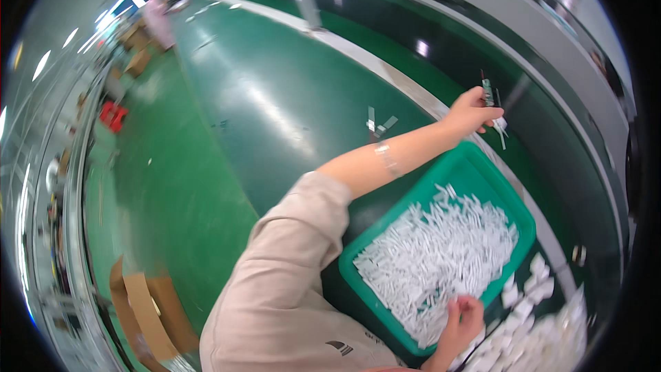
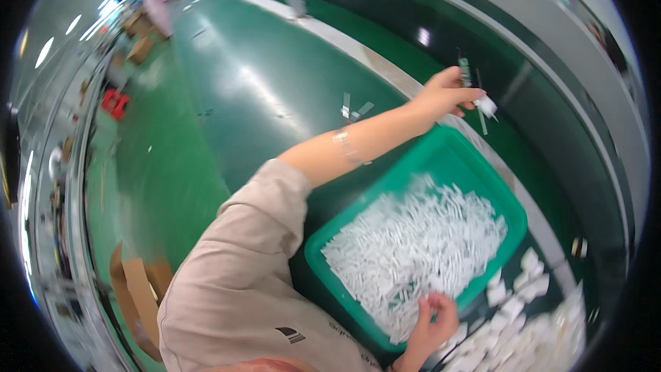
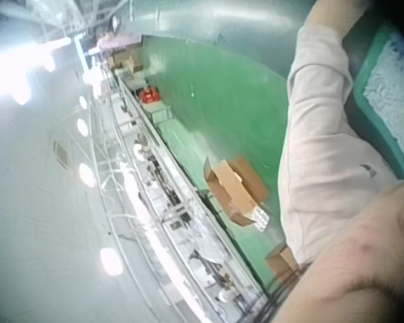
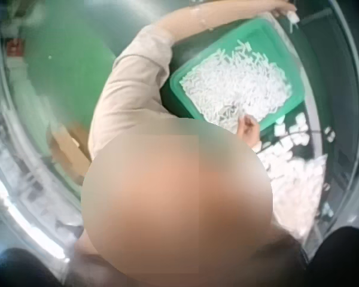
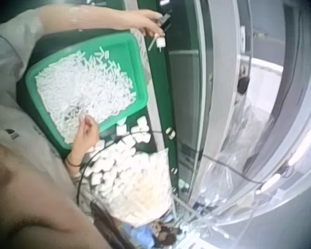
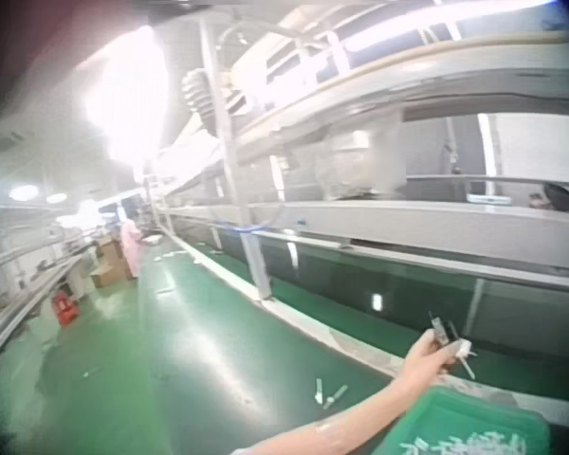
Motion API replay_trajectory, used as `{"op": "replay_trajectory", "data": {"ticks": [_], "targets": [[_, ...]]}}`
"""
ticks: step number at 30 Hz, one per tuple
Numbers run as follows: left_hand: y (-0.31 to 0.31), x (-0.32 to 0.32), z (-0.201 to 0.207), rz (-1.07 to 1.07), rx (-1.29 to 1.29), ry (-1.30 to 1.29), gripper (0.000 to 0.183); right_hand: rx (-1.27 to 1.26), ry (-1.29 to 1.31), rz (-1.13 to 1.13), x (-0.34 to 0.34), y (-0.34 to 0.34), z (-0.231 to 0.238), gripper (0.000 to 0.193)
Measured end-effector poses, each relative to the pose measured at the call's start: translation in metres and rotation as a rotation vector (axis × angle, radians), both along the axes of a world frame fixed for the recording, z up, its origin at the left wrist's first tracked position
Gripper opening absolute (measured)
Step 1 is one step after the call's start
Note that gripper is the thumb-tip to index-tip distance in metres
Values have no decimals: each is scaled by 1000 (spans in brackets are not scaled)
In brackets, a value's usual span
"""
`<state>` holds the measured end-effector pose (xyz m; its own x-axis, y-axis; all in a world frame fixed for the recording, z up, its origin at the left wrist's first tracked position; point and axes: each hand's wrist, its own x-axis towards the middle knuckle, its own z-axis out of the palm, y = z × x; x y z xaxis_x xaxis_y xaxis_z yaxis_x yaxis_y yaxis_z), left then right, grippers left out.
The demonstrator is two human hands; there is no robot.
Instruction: The person picks up circuit boards with attached copper coils, fits white plastic tubes onto them by hand, and places the finished units onto a green conveyor belt.
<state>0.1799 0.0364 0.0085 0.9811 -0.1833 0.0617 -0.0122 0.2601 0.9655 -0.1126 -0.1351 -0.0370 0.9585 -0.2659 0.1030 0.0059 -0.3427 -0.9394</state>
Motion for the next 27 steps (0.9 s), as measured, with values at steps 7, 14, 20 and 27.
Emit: {"op": "replay_trajectory", "data": {"ticks": [7, 14, 20, 27], "targets": [[-15, -146, -1, -551, -275, 301, 30, 379, -48, -81, 9, -2, -2, 15], [-19, -175, -14, -562, -203, 304, 37, 416, -96, -122, 4, -5, 7, 15], [-19, -180, -13, -524, -177, 309, 31, 476, -85, -77, 3, -2, 11, 18], [-18, -183, -18, -450, -159, 228, 33, 389, -106, -116, 3, -4, 12, 17]]}}
